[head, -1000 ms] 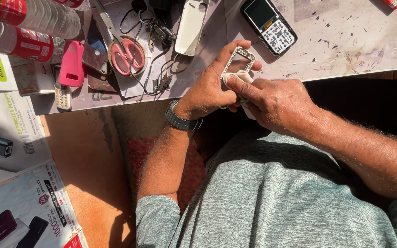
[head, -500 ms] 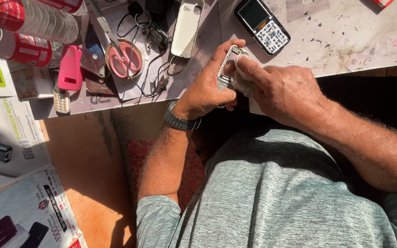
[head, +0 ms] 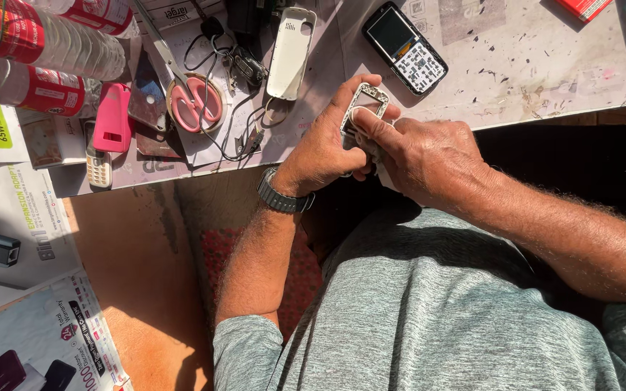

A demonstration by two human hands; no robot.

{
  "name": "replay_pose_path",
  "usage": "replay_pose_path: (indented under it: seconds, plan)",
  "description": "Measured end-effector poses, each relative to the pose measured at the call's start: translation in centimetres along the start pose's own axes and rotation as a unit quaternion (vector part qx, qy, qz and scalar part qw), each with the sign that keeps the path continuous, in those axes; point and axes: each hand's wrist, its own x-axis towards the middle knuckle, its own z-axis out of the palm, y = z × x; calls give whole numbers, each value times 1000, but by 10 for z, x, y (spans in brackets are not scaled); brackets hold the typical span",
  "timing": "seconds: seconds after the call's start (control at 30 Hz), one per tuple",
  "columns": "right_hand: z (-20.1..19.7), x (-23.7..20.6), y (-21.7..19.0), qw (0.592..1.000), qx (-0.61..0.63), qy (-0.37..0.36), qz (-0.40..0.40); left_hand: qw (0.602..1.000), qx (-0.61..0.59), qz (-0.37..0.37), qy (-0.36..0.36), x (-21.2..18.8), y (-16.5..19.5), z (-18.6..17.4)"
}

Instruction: The person wipes a disassembled feature phone with a cloth, cleaning the housing, keypad and screen area, then reassembles the front cover onto the phone body and presses the parts together.

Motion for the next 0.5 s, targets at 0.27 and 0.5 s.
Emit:
replay_pose_path:
  seconds: [0.27, 0.5]
  plan:
    - [-3, -1, 3, 998, -19, -18, 63, 999, 25, -18, 17, -4, 4, 0]
    - [-5, 2, 3, 999, 2, 32, 18, 997, 71, 1, 27, -2, 4, 2]
